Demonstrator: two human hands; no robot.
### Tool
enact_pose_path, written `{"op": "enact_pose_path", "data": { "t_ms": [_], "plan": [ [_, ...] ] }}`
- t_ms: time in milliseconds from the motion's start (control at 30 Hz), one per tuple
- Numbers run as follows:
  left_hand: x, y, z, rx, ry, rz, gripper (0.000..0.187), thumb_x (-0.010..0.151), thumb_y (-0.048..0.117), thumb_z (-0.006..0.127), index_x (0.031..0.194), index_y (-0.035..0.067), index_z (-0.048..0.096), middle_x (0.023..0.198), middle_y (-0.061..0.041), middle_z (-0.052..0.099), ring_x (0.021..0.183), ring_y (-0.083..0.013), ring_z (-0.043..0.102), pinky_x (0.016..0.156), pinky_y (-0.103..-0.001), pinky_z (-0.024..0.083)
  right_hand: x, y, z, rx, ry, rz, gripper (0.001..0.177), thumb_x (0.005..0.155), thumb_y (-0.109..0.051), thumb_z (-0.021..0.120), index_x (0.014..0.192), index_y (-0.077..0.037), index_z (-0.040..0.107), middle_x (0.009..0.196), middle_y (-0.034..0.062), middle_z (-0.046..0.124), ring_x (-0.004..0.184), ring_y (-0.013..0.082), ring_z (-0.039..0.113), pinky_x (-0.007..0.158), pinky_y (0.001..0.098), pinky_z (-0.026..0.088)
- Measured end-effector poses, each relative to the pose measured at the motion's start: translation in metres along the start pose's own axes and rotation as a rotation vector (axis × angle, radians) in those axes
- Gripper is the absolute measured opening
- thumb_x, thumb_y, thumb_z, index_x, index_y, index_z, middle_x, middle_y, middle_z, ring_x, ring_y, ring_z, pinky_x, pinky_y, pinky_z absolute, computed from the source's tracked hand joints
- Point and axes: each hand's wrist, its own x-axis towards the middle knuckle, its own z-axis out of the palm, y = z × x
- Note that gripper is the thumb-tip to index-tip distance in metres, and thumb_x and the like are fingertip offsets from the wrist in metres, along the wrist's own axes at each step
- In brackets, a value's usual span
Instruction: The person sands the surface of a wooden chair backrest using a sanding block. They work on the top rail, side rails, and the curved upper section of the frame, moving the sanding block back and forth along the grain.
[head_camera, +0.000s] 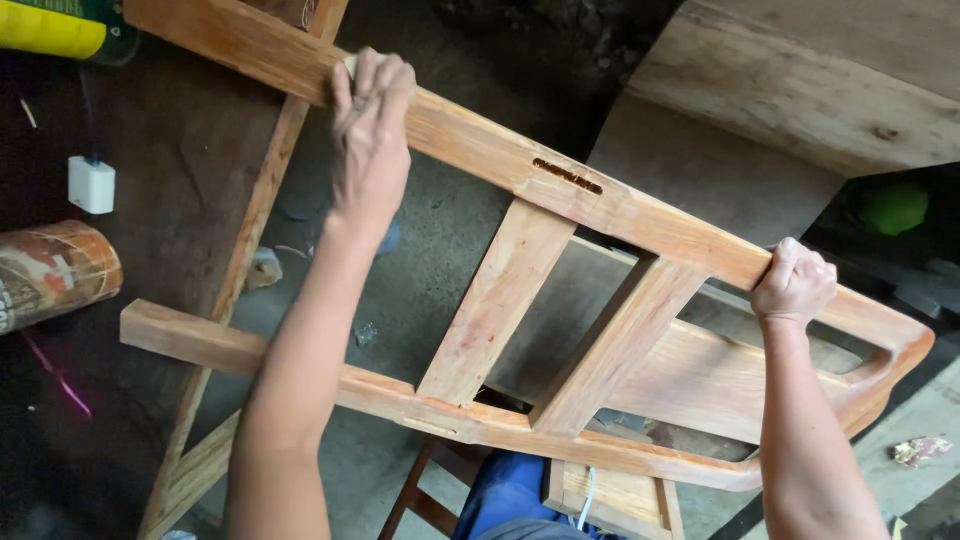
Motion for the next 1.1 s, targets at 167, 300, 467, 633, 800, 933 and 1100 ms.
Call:
{"op": "enact_pose_path", "data": {
  "t_ms": [167, 300, 467, 633, 800, 933, 1100],
  "plan": [
    [0.010, -0.048, -0.039, 0.025, 0.012, -0.075, 0.035, 0.078, -0.021, 0.042, 0.107, -0.005, 0.055, 0.104, -0.030, 0.052, 0.105, -0.0418, 0.035, 0.094, -0.053, 0.026, 0.001, 0.001, 0.000, -0.035, -0.021, -0.020, 0.035, 0.091, -0.021, 0.024, 0.061, -0.006, 0.033, 0.060, 0.0162, 0.047, 0.055, 0.0369, 0.044, 0.052, 0.0408, 0.027],
    [0.015, -0.079, -0.048, 0.111, 0.003, -0.259, 0.038, 0.081, -0.016, 0.035, 0.114, -0.007, 0.053, 0.112, -0.040, 0.034, 0.110, -0.0475, 0.018, 0.093, -0.052, 0.025, -0.001, 0.005, 0.005, -0.034, 0.016, -0.038, 0.033, 0.091, -0.020, 0.026, 0.062, -0.008, 0.035, 0.060, 0.0129, 0.048, 0.055, 0.0340, 0.045, 0.051, 0.0392, 0.027],
    [0.011, -0.088, -0.036, 0.177, -0.004, -0.427, 0.039, 0.085, -0.015, 0.033, 0.123, -0.012, 0.044, 0.120, -0.040, 0.016, 0.117, -0.0487, 0.014, 0.101, -0.047, 0.014, -0.005, 0.007, 0.008, -0.010, 0.034, -0.022, 0.039, 0.094, -0.022, 0.025, 0.062, -0.007, 0.039, 0.062, 0.0139, 0.049, 0.056, 0.0339, 0.045, 0.054, 0.0400, 0.028],
    [0.011, -0.012, -0.013, -0.052, 0.054, -0.037, 0.039, 0.075, -0.026, 0.031, 0.106, -0.008, 0.045, 0.100, -0.023, 0.049, 0.101, -0.0373, 0.047, 0.094, -0.063, 0.013, -0.002, 0.003, 0.005, -0.019, 0.047, -0.033, 0.042, 0.095, -0.025, 0.024, 0.067, -0.011, 0.053, 0.066, 0.0133, 0.055, 0.061, 0.0339, 0.049, 0.056, 0.0398, 0.031],
    [-0.009, -0.091, -0.017, 0.075, 0.009, -0.064, 0.025, 0.080, -0.016, 0.036, 0.100, -0.007, 0.049, 0.099, -0.024, 0.056, 0.096, -0.0420, 0.050, 0.086, -0.056, 0.024, 0.000, 0.002, 0.004, 0.023, 0.021, -0.009, 0.036, 0.093, -0.021, 0.024, 0.061, -0.006, 0.031, 0.060, 0.0161, 0.045, 0.054, 0.0350, 0.042, 0.053, 0.0406, 0.025],
    [-0.009, -0.172, -0.020, 0.242, 0.097, -0.192, 0.021, 0.081, -0.009, 0.038, 0.095, -0.006, 0.052, 0.091, -0.023, 0.055, 0.084, -0.0385, 0.052, 0.074, -0.048, 0.033, -0.004, 0.005, 0.005, 0.008, 0.015, -0.013, 0.036, 0.091, -0.022, 0.023, 0.061, -0.007, 0.037, 0.060, 0.0143, 0.047, 0.057, 0.0342, 0.044, 0.055, 0.0398, 0.027],
    [0.013, -0.043, -0.024, 0.318, -0.051, -0.354, 0.048, 0.078, -0.021, 0.039, 0.122, -0.001, 0.039, 0.126, -0.025, 0.038, 0.117, -0.0394, 0.036, 0.098, -0.053, 0.015, -0.004, 0.006, 0.008, -0.059, 0.043, -0.052, 0.038, 0.094, -0.022, 0.026, 0.067, -0.011, 0.050, 0.067, 0.0112, 0.054, 0.062, 0.0325, 0.049, 0.058, 0.0393, 0.032]
  ]
}}
